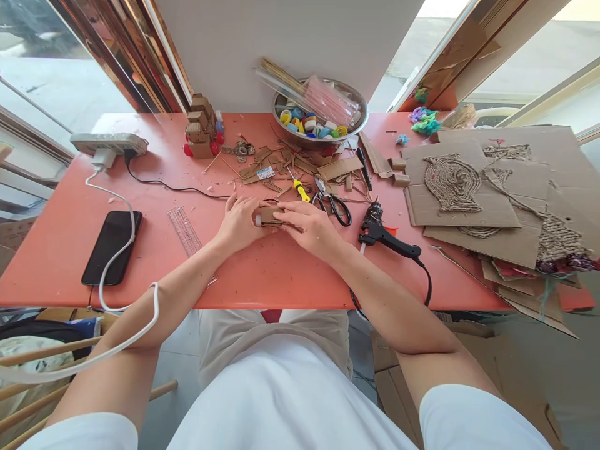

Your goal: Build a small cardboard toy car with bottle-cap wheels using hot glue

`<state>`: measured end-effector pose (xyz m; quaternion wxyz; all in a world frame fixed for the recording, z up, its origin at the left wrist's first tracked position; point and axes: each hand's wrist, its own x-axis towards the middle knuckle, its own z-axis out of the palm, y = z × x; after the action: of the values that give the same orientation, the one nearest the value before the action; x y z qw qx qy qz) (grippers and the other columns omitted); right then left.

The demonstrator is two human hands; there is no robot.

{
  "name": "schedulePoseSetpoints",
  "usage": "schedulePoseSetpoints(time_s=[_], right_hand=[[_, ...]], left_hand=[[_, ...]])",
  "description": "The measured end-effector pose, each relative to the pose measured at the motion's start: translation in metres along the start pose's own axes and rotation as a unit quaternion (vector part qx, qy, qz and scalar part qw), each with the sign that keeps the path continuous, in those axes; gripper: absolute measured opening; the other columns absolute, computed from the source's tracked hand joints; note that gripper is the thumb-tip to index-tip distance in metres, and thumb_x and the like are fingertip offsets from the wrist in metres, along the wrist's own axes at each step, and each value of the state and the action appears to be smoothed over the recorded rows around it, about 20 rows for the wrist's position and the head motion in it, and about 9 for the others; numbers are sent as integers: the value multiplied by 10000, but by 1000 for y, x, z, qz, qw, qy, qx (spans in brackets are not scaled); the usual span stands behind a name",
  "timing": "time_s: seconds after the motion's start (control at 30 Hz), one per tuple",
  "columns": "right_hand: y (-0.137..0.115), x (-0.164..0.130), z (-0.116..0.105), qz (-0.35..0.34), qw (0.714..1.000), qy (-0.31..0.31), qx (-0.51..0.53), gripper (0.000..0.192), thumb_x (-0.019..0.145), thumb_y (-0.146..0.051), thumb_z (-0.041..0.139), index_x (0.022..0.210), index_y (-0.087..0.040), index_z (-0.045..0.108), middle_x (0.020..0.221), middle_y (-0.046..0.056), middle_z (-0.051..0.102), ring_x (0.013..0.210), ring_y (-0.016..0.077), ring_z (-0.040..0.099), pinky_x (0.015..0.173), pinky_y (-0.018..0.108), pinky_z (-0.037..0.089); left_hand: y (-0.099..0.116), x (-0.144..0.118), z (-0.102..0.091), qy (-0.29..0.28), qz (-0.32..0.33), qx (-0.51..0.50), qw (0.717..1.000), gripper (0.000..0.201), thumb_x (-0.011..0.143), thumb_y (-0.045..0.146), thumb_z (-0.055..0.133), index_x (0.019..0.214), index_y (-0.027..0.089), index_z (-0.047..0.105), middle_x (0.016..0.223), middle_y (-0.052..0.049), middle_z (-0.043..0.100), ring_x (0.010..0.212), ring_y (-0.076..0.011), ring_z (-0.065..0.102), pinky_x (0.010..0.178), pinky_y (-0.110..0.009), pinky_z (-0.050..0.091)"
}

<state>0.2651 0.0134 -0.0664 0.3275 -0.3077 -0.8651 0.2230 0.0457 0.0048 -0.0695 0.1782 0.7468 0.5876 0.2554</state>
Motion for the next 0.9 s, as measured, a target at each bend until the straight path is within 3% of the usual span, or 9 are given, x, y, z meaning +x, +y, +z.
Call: schedulePoseSetpoints(time_s=[0.17,0.37,0.57,0.67,0.8,0.9], right_hand=[[0,0,-4,-1,1000,-20,-21,333,1018,-137,615,1219,-285,836,1397,101,789,1304,274,758,1116,504,639],[0,1,-4,-2,999,-27,-46,348,997,-106,606,1196,-272,838,1384,121,794,1283,297,767,1106,538,638],[-5,3,-5,-23,999,-20,-33,333,990,-89,590,1158,-242,834,1377,124,797,1295,286,763,1106,491,640],[-5,3,-6,-15,999,-16,-25,289,1003,-104,590,1089,-232,834,1332,132,816,1288,282,769,1085,477,650],[-4,4,-7,-11,1000,-17,-16,243,1012,-126,604,1035,-230,822,1311,137,823,1270,287,778,1075,492,651],[-3,5,-9,-11,1000,-20,-2,214,998,-120,626,1005,-224,812,1291,135,830,1256,288,783,1073,490,649]], left_hand=[[0,1,-2,-3,19,-2,1000,382,726,466,904,1043,281,799,1050,-56,831,1144,-363,739,1272,-665,369],[-4,2,-18,-44,65,-12,997,525,772,432,896,1270,310,783,1212,-60,835,1231,-350,732,1292,-615,375],[-15,4,-29,-29,120,-40,992,186,821,399,871,923,268,787,1136,-64,842,1084,-297,755,1200,-584,494],[-18,4,-28,-37,139,-54,988,149,841,380,854,874,260,771,1139,-75,839,1073,-286,759,1179,-594,509],[-18,3,-29,-46,157,-44,985,146,890,399,802,850,266,760,1149,-63,834,1066,-264,765,1269,-651,407],[-18,3,-31,-52,178,-34,982,151,929,389,753,846,263,752,1178,-54,830,1046,-234,774,1288,-627,398]])
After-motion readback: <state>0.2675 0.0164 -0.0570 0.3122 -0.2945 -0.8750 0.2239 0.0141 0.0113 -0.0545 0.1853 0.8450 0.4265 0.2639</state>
